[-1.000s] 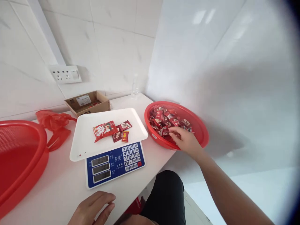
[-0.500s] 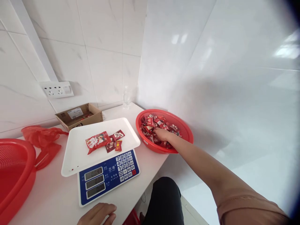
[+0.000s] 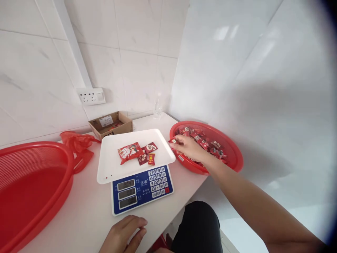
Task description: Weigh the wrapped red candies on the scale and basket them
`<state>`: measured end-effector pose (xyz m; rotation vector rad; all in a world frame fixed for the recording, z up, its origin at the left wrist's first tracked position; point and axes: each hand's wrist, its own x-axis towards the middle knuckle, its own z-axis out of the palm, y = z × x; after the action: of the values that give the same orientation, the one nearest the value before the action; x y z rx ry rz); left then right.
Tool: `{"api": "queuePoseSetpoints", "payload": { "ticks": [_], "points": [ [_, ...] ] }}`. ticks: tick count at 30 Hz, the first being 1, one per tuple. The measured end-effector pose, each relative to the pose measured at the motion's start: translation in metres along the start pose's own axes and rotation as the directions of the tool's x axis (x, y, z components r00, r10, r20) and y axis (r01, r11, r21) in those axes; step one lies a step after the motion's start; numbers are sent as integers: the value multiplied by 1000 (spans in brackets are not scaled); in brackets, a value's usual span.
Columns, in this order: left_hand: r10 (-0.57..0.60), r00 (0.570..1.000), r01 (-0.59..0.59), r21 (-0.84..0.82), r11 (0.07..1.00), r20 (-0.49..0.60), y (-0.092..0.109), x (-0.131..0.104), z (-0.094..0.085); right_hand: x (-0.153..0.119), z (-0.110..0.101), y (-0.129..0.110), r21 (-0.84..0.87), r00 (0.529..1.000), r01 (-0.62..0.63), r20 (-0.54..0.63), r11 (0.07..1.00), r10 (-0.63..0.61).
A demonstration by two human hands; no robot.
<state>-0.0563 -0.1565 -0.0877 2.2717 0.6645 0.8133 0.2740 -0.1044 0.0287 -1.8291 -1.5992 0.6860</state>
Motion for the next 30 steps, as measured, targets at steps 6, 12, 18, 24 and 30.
{"api": "queuePoseSetpoints", "payload": {
  "ticks": [6,12,18,24,30],
  "points": [
    [-109,994,109,38,993,4,6,1,-12,7,55,-45,235,981,69,163,969,-109],
    [-157,988,157,25,987,-3,13,3,-13,-21,57,-81,434,952,50,251,900,-174],
    [-157,988,157,-19,987,-3,12,1,-10,-60,42,-105,565,937,56,255,823,-239],
    [-183,981,178,-71,981,-68,37,14,-35,-84,26,-116,487,935,96,256,868,-246],
    [-98,973,72,-128,989,-208,86,53,-85,-90,10,-124,255,862,250,381,934,-335]
  ]
}}
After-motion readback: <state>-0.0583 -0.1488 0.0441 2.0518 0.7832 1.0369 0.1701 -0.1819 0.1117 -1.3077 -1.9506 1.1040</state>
